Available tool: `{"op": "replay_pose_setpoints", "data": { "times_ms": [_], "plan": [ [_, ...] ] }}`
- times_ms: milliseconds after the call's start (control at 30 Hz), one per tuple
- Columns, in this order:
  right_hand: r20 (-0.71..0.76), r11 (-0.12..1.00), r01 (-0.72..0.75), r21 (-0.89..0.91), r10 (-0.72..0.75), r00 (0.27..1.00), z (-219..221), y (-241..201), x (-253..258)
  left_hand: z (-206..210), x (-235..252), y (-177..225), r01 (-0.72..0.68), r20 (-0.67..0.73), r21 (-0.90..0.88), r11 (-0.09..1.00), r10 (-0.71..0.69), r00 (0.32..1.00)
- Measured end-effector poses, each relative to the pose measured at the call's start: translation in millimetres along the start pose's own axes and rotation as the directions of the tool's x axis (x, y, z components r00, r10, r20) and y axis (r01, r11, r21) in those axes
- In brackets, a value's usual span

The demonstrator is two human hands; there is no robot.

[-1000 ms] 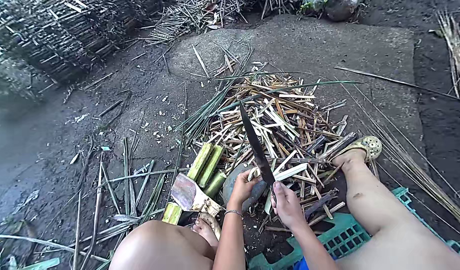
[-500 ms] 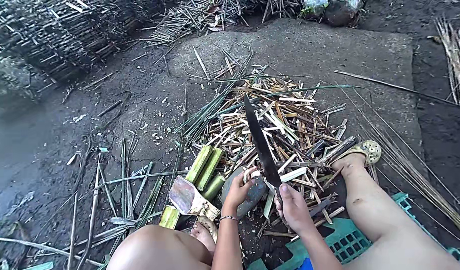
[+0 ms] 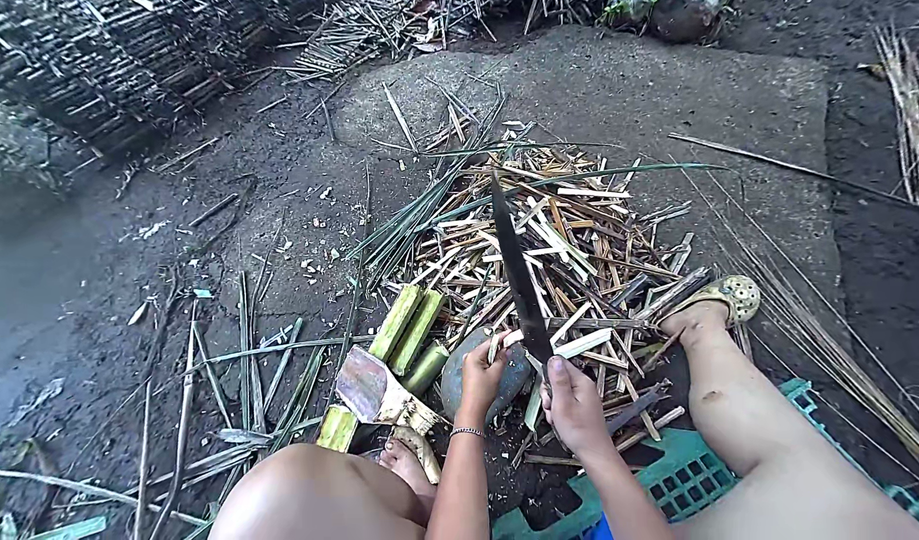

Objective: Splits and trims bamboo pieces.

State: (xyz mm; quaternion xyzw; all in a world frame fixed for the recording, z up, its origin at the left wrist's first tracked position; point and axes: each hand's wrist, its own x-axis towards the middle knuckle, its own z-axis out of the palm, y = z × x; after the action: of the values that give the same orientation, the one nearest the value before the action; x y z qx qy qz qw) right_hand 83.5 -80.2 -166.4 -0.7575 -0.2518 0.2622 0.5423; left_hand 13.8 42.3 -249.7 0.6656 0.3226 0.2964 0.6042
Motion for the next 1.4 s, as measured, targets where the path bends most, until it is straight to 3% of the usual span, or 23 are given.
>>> {"op": "replay_pose_setpoints", "data": {
  "times_ms": [200,367,533,667,733,800,900,1000,1100,1200,1300,1367,1400],
  "plan": [
    [0.016,0.991,-0.103,-0.082,0.105,0.994,7.9,5.5,2.5,0.3,-0.6,-1.3,0.021,-0.024,0.041,0.999,-0.02,1.0],
    [0.035,0.993,-0.051,-0.108,0.055,0.998,-2.3,-15.3,-6.9,7.6,-7.5,12.0,-0.158,-0.12,0.019,0.987,0.159,0.98],
    [0.094,0.972,-0.19,-0.138,0.203,0.975,-2.4,-13.8,-0.9,12.4,-13.1,1.2,-0.027,-0.109,0.072,0.997,0.035,0.993],
    [0.053,0.97,-0.106,-0.22,0.12,0.991,-9.0,-24.2,-9.3,5.3,-11.6,22.6,-0.056,-0.032,0.03,0.998,0.057,0.998],
    [0.036,0.963,-0.117,-0.244,0.129,0.991,-5.1,-11.4,-13.5,-2.2,-13.9,19.7,0.013,0.074,-0.027,1.0,-0.011,0.997],
    [0.041,0.957,-0.163,-0.239,0.178,0.983,-5.4,-4.2,-7.7,-10.2,-13.6,4.1,0.071,0.084,-0.058,0.996,-0.066,0.994],
    [0.03,0.978,-0.141,-0.152,0.147,0.989,-18.9,-8.6,-5.2,-20.5,-11.6,-1.9,0.114,-0.123,-0.175,0.978,-0.137,0.983],
    [-0.024,0.981,-0.143,-0.132,0.141,0.99,-18.3,0.1,-10.8,-23.1,-7.0,9.6,0.104,-0.362,-0.237,0.966,-0.187,0.913],
    [0.084,0.915,-0.344,-0.208,0.368,0.926,-12.4,25.0,5.1,-19.9,-0.8,11.6,0.075,-0.423,-0.243,0.967,-0.176,0.889],
    [0.108,0.91,-0.339,-0.238,0.372,0.922,-21.6,13.3,12.6,-17.0,2.2,11.8,0.001,-0.44,-0.245,0.97,-0.112,0.891],
    [0.021,0.94,-0.232,-0.248,0.245,0.969,-19.4,2.9,-4.0,-16.6,-3.0,11.9,-0.093,-0.44,-0.281,0.955,-0.042,0.897],
    [0.043,0.904,-0.293,-0.311,0.322,0.946,-5.7,21.3,-9.0,-16.2,-6.4,12.5,-0.13,-0.329,-0.278,0.952,0.033,0.944],
    [0.093,0.863,-0.35,-0.365,0.408,0.908,2.1,37.2,-5.4,-16.8,-5.4,15.7,-0.101,-0.204,-0.251,0.963,0.05,0.978]
  ]
}}
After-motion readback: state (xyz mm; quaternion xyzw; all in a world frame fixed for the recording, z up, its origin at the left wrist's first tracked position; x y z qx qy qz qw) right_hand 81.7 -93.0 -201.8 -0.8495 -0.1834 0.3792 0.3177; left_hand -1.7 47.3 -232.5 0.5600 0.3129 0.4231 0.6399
